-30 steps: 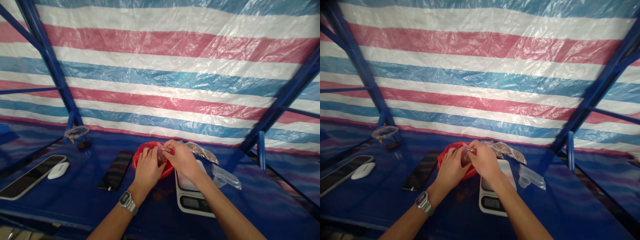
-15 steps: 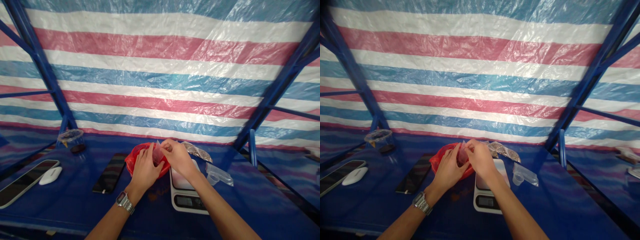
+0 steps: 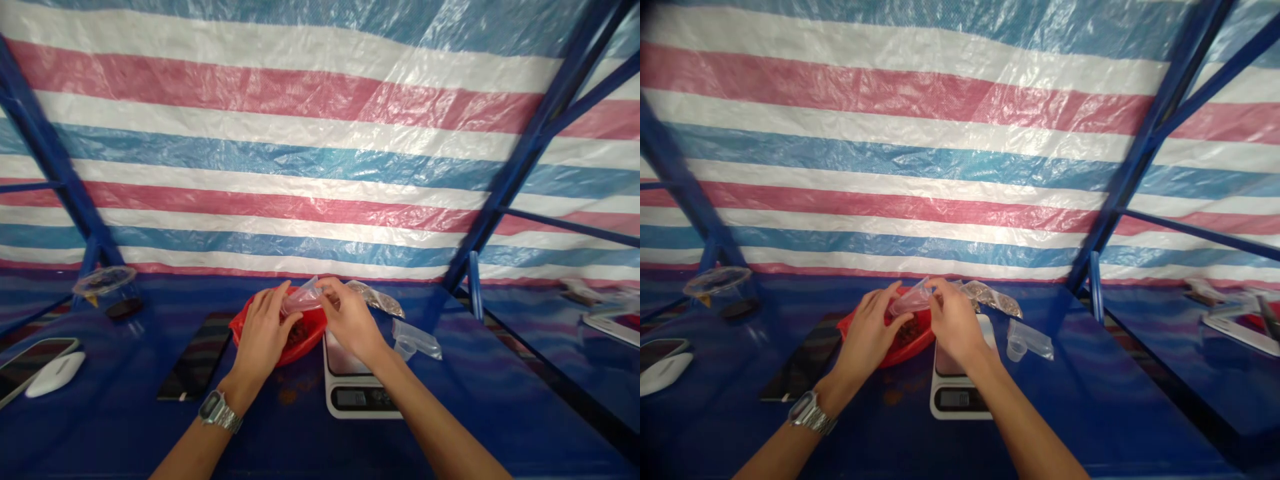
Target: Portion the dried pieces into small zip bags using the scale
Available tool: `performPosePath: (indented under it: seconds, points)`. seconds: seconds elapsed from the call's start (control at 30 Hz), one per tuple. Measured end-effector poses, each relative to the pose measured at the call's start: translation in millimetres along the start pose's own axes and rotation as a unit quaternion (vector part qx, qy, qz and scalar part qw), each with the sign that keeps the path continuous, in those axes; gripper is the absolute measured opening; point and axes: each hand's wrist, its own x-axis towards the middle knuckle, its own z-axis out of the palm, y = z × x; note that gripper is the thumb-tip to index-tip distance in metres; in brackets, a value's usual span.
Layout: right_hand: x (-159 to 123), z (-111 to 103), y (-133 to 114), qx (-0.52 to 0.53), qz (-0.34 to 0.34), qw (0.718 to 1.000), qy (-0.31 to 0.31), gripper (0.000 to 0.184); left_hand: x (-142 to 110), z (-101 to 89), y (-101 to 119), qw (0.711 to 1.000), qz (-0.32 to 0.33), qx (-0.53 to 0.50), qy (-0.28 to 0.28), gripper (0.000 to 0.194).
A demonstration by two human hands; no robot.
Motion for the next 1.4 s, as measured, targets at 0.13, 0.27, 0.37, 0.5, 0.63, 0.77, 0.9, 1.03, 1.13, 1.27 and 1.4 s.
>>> performPosePath:
  seconds: [0.13, 0.27, 0.37, 0.5, 0.63, 0.77, 0.9, 1.03, 1.13, 1.27, 1.4]
  points:
    - [-19.0, -36.1, 22.4, -0.014, 0.044, 0.993, 0.106, 0.028, 2.4, -8.5, 6.3, 0.998, 0.032, -0.012, 0.061, 0.067]
    - [-50.2, -102.8, 72.0, -0.067, 0.137, 0.95, 0.272, 0.037, 1.8, -18.2, 10.9, 0.988, 0.071, -0.019, 0.133, 0.056]
    - [-81.3, -142.7, 113.6, -0.193, 0.226, 0.92, 0.254, 0.034, -0.2, -23.1, 12.4, 0.981, 0.081, -0.016, 0.174, 0.049]
    - [-107.7, -158.6, 143.0, -0.311, 0.238, 0.912, 0.124, 0.029, -1.9, -24.7, 15.9, 0.978, 0.065, -0.017, 0.196, 0.045]
    - [-103.7, -153.9, 139.8, -0.371, 0.155, 0.906, 0.135, 0.033, -2.2, -23.1, 20.7, 0.98, 0.052, -0.019, 0.189, 0.04]
    - [-96.6, -148.7, 133.4, -0.358, 0.1, 0.928, 0.02, 0.032, -1.9, -18.9, 22.0, 0.982, 0.055, -0.017, 0.179, 0.037]
    - [-100.4, -152.1, 138.0, -0.377, 0.168, 0.91, -0.031, 0.028, -1.2, -16.0, 19.1, 0.978, 0.074, -0.007, 0.196, 0.039]
    - [-100.2, -159.5, 141.0, -0.394, 0.188, 0.9, 0.008, 0.028, -1.1, -16.0, 16.7, 0.978, 0.073, -0.004, 0.195, 0.039]
    - [-85.1, -155.8, 132.4, -0.38, 0.168, 0.909, 0.038, 0.025, -1.7, -15.2, 16.6, 0.977, 0.079, -0.005, 0.198, 0.037]
    - [-47.2, -132.7, 114.0, -0.384, 0.125, 0.915, 0.021, 0.024, -3.0, -11.6, 19.2, 0.975, 0.108, -0.006, 0.192, 0.033]
    - [-18.4, -105.9, 107.8, -0.408, 0.129, 0.904, 0.005, 0.019, -5.3, -7.4, 26.0, 0.974, 0.156, -0.021, 0.164, 0.024]
